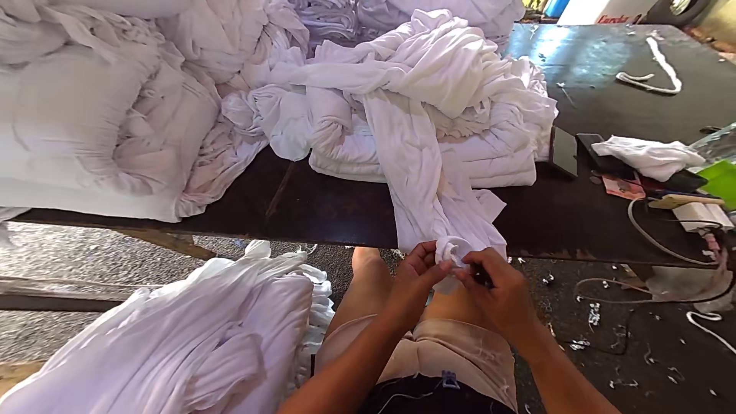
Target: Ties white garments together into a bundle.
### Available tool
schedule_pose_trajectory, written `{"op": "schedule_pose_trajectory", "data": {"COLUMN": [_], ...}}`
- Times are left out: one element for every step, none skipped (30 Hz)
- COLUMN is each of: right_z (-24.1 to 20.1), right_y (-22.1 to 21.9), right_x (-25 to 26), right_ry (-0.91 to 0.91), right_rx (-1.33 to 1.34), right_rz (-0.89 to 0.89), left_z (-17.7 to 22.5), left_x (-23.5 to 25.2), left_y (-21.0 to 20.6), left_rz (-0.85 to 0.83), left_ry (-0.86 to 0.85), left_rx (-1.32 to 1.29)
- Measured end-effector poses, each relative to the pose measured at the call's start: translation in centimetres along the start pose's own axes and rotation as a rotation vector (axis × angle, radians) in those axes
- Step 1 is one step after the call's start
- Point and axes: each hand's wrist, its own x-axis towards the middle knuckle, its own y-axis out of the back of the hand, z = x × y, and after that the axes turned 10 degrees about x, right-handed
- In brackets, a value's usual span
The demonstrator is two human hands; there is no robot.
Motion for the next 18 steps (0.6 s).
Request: {"op": "schedule_pose_trajectory", "data": {"right_z": [-0.1,-0.2,-0.6,-1.0,-1.5,-1.9,-2.0,-1.9,-1.7,-1.4,-1.1,-0.8,-0.5,-0.3,-0.1,0.1,0.2,0.3], "right_y": [-0.1,-0.2,-0.1,0.1,0.4,0.6,1.0,1.3,1.5,1.7,1.8,1.8,1.7,1.6,1.4,1.2,1.0,0.9], "right_x": [-0.2,-0.4,-0.6,-0.7,-0.7,-0.7,-0.6,-0.3,-0.1,0.1,0.2,0.3,0.2,0.1,-0.1,-0.2,-0.2,-0.2], "right_ry": [0.026,0.059,0.095,0.133,0.161,0.172,0.16,0.124,0.076,0.026,-0.004,-0.01,0.012,0.049,0.089,0.121,0.149,0.172], "right_rx": [-0.016,-0.009,0.031,0.092,0.139,0.157,0.145,0.107,0.049,-0.013,-0.067,-0.104,-0.131,-0.152,-0.171,-0.192,-0.21,-0.225], "right_rz": [-0.029,-0.049,-0.067,-0.083,-0.094,-0.091,-0.077,-0.063,-0.054,-0.062,-0.074,-0.092,-0.107,-0.115,-0.115,-0.115,-0.112,-0.11], "left_z": [0.0,0.0,0.0,0.1,0.2,0.3,0.4,0.5,0.6,0.7,0.7,0.7,0.7,0.6,0.5,0.6,0.6,0.6], "left_x": [0.0,0.0,0.1,0.2,0.2,0.3,0.3,0.3,0.3,0.2,0.2,0.2,0.2,0.2,0.2,0.2,0.2,0.2], "left_y": [-0.1,-0.1,-0.1,0.0,0.0,0.1,0.2,0.2,0.2,0.1,0.1,0.1,0.2,0.2,0.2,0.2,0.1,0.1], "left_rz": [0.011,0.026,0.043,0.067,0.088,0.102,0.106,0.104,0.099,0.093,0.09,0.09,0.092,0.093,0.098,0.102,0.106,0.112], "left_ry": [-0.008,-0.012,-0.008,0.005,0.025,0.047,0.062,0.07,0.075,0.075,0.071,0.067,0.063,0.061,0.063,0.068,0.073,0.078], "left_rx": [0.016,0.027,0.026,0.011,-0.017,-0.053,-0.086,-0.108,-0.121,-0.124,-0.123,-0.126,-0.13,-0.137,-0.144,-0.147,-0.147,-0.15]}}
